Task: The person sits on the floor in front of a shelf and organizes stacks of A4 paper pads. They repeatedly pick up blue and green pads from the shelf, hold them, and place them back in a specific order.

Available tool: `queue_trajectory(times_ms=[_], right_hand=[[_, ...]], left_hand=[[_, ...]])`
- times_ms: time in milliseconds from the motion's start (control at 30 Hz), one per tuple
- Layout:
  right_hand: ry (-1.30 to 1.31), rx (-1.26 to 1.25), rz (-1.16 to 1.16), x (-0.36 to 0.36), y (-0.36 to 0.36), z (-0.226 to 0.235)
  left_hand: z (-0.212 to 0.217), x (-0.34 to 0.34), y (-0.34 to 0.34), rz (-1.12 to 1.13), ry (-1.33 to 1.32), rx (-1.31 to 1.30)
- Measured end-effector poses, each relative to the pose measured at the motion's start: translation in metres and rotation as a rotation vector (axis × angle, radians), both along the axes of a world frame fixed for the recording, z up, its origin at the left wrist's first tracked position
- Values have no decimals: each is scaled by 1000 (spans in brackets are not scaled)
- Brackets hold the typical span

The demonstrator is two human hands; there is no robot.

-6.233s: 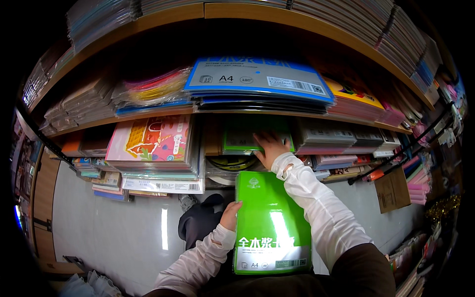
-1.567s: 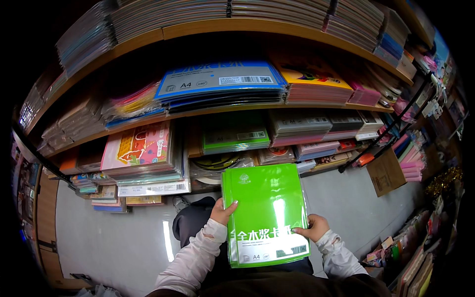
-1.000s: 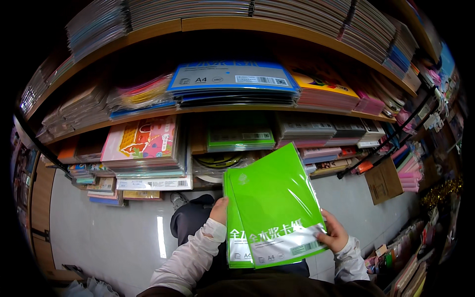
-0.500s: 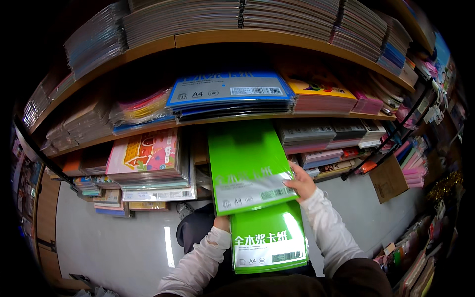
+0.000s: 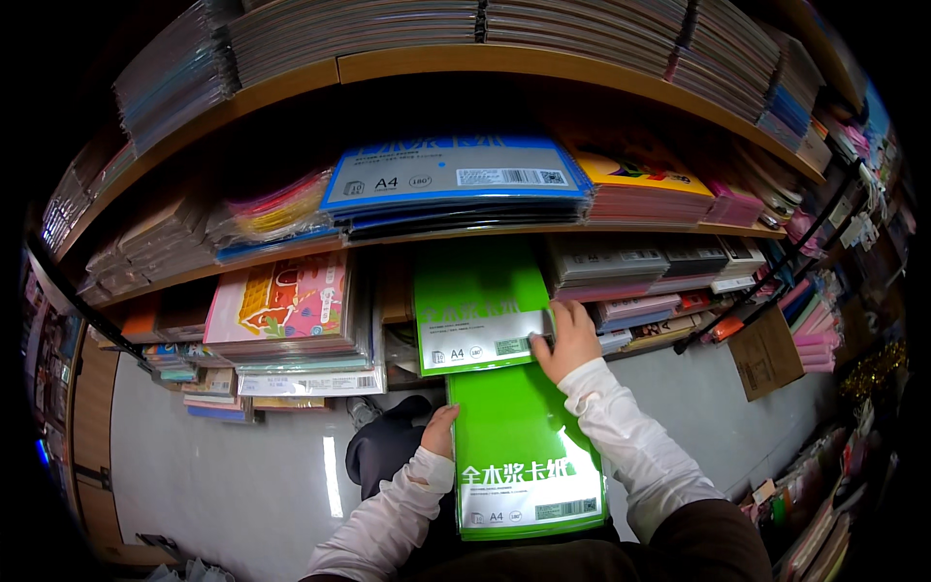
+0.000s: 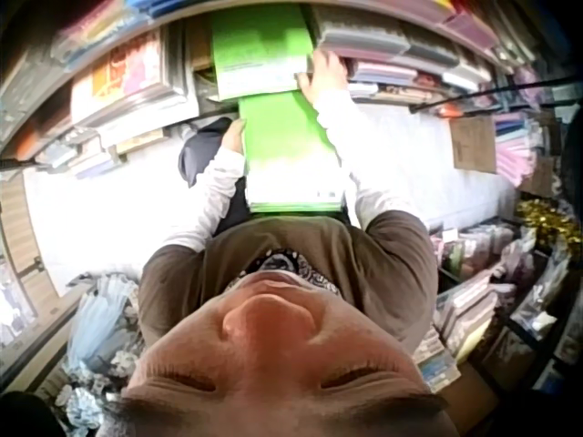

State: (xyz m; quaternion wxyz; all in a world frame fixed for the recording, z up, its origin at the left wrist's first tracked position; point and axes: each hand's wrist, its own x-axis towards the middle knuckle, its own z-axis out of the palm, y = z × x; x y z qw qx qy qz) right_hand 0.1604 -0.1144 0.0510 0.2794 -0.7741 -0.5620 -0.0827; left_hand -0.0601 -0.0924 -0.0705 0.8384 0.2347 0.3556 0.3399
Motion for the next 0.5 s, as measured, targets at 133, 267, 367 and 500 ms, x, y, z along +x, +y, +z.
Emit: queue_trajectory(times_ms=[133, 267, 367, 500], right_hand=[[-184, -140, 304, -32, -4, 25], [-272, -199, 346, -37, 11, -4], [-191, -238, 309, -36, 26, -15], [-143, -294, 286, -31, 49, -6]], left_hand=[[9, 0, 0, 3, -27, -20], [12, 3, 0, 0, -21, -29], [9, 1, 1, 1, -33, -36], [10, -2, 2, 1, -23, -29]])
